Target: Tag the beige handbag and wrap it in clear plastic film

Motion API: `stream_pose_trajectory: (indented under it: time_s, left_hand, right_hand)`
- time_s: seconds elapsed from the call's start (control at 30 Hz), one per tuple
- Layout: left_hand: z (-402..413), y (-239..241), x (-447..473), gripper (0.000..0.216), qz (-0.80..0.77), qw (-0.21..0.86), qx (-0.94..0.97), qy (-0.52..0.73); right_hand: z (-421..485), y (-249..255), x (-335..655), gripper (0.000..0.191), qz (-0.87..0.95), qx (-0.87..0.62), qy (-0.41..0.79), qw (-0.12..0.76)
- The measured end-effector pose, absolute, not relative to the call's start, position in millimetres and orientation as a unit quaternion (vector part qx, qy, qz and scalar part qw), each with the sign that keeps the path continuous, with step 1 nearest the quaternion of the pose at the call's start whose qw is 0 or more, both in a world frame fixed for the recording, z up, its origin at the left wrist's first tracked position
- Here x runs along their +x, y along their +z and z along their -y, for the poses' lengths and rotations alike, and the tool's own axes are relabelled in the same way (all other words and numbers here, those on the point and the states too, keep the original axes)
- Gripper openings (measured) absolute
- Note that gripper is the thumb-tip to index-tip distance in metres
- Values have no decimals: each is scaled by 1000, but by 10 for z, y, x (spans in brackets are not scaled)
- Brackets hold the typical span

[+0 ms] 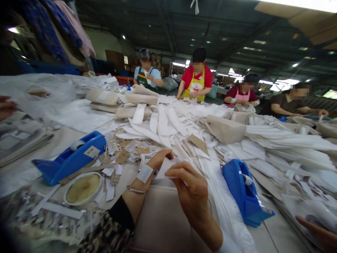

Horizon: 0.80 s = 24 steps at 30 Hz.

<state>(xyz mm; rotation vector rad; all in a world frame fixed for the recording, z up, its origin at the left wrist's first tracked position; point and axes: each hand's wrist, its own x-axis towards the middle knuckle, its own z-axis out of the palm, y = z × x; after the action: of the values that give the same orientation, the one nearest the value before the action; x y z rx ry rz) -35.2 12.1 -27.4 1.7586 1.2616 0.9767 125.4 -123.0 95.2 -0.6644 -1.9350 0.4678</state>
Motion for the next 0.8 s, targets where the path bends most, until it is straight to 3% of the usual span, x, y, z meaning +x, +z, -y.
stream_pose_trajectory:
  time_s: [0.13,0.3,0.5,0.8]
  left_hand:
    - [-90,-296,-350,18,-470,410,679,387]
    - [-73,-200,-387,23,-418,455,692,373]
    - [-80,-152,-448,54,-429,468,669,388]
    - [-98,-138,-314,26,-544,331,670,381]
  right_hand:
    - [1499,620,1461,27,826,-256,191,465]
    - [1580,503,1609,25,790,-289,207,499]
    - [1636,572,1596,15,765,-289,233,527]
    - [1780,18,1579,25,886,-164,83,425]
